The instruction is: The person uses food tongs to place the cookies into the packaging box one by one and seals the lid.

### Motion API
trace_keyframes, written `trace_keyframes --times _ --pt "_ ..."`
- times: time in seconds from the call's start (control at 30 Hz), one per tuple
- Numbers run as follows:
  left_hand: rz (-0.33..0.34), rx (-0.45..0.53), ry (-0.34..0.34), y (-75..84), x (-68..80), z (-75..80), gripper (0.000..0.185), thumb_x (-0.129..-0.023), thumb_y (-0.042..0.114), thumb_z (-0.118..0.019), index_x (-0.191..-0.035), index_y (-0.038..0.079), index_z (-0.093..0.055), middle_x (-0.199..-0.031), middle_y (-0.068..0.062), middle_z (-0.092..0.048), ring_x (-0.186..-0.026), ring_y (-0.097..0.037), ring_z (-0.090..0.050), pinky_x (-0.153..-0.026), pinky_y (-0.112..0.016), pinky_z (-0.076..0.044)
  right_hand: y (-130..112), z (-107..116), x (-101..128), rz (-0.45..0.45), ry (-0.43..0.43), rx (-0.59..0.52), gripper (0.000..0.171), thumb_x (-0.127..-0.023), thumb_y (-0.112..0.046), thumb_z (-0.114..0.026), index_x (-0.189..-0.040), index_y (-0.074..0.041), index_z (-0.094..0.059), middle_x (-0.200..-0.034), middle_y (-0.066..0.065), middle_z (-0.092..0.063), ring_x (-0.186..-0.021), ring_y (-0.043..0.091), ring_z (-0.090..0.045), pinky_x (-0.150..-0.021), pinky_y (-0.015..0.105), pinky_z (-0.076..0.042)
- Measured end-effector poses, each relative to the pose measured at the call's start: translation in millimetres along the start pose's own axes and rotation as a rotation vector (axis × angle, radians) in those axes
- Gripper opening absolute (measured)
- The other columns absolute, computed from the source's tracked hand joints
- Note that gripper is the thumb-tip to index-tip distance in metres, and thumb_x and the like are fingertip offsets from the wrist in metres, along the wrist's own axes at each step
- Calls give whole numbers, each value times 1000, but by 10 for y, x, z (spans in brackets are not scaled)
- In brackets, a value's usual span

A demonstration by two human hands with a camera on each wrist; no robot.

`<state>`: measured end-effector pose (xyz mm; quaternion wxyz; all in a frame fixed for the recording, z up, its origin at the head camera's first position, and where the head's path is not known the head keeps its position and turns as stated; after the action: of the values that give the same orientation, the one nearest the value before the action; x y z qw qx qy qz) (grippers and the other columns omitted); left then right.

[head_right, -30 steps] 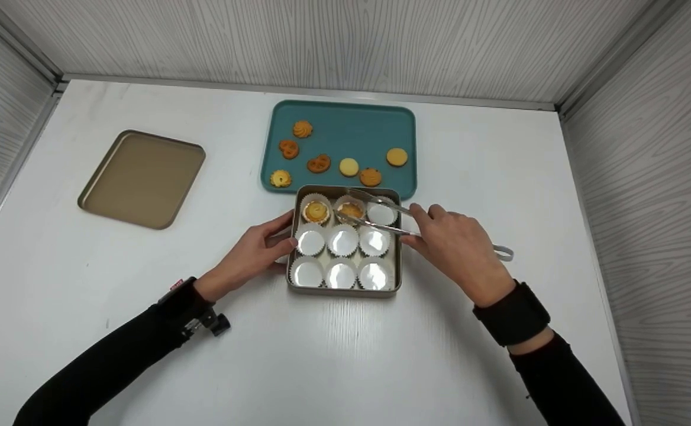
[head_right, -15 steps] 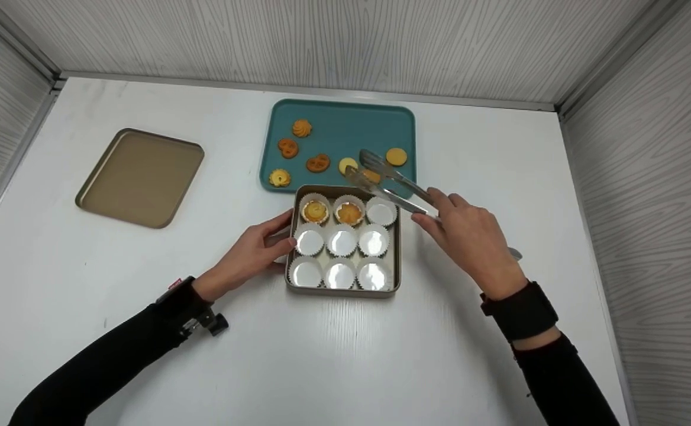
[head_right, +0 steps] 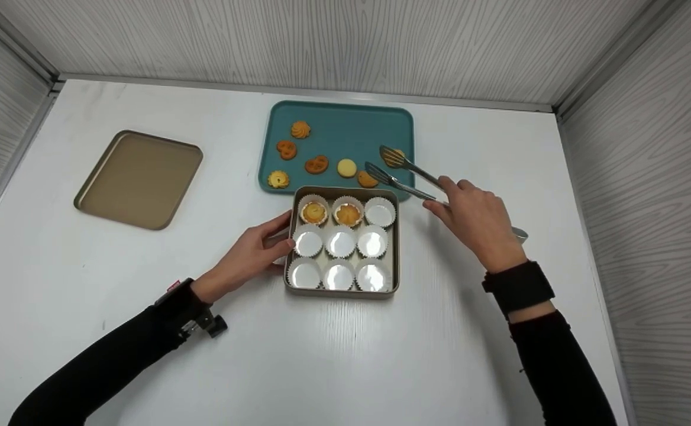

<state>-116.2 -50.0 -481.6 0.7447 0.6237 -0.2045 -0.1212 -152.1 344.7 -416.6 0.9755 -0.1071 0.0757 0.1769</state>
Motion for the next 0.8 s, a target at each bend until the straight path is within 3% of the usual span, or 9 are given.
trace_keyframes --times 0.23,0.3,0.57,0.8 --pt "0 27 -15 -6 7 4 71 -104 19 -62 -164 6 -26 -163 -12 -38 -144 -25 -46 -81 -36 -63 35 -59 -60 8 -75 -8 50 -96 -34 -76 -135 -5 -66 -84 15 -68 -67 31 -66 -55 52 -53" --pt "-10 15 -11 -12 6 6 71 -104 19 -62 -164 6 -26 -163 -13 -39 -144 -25 -45 -85 -35 -62 31 -71 -70 4 -87 -10 49 -96 -35 -76 -136 -6 -66 -84 15 -68 -67 30 -66 -55 51 -53" --pt "7 38 -14 -1 6 8 71 -104 19 -61 -164 6 -26 -163 -12 -38 -145 -23 -45 -82 -36 -63 18 -126 -142 -15 -48 1 45 -96 -33 -76 -131 -6 -67 -81 15 -67 -64 33 -62 -53 54 -52" --pt "-14 -52 3 -5 -10 16 70 -103 19 -62 -162 4 -28 -162 -14 -39 -144 -23 -46 -107 -31 -49 34 -186 -179 -10 -6 -35 46 -98 -33 -74 -128 1 -65 -83 19 -68 -69 35 -65 -56 56 -53"
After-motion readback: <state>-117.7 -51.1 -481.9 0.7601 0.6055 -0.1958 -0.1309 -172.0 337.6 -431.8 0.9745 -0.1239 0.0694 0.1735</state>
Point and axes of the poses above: each hand's wrist, its own x-axis away from the middle knuckle, its own z-axis out of the back of the hand, y = z × x, the point moved 1 cm from there along -x, towards the middle knuckle
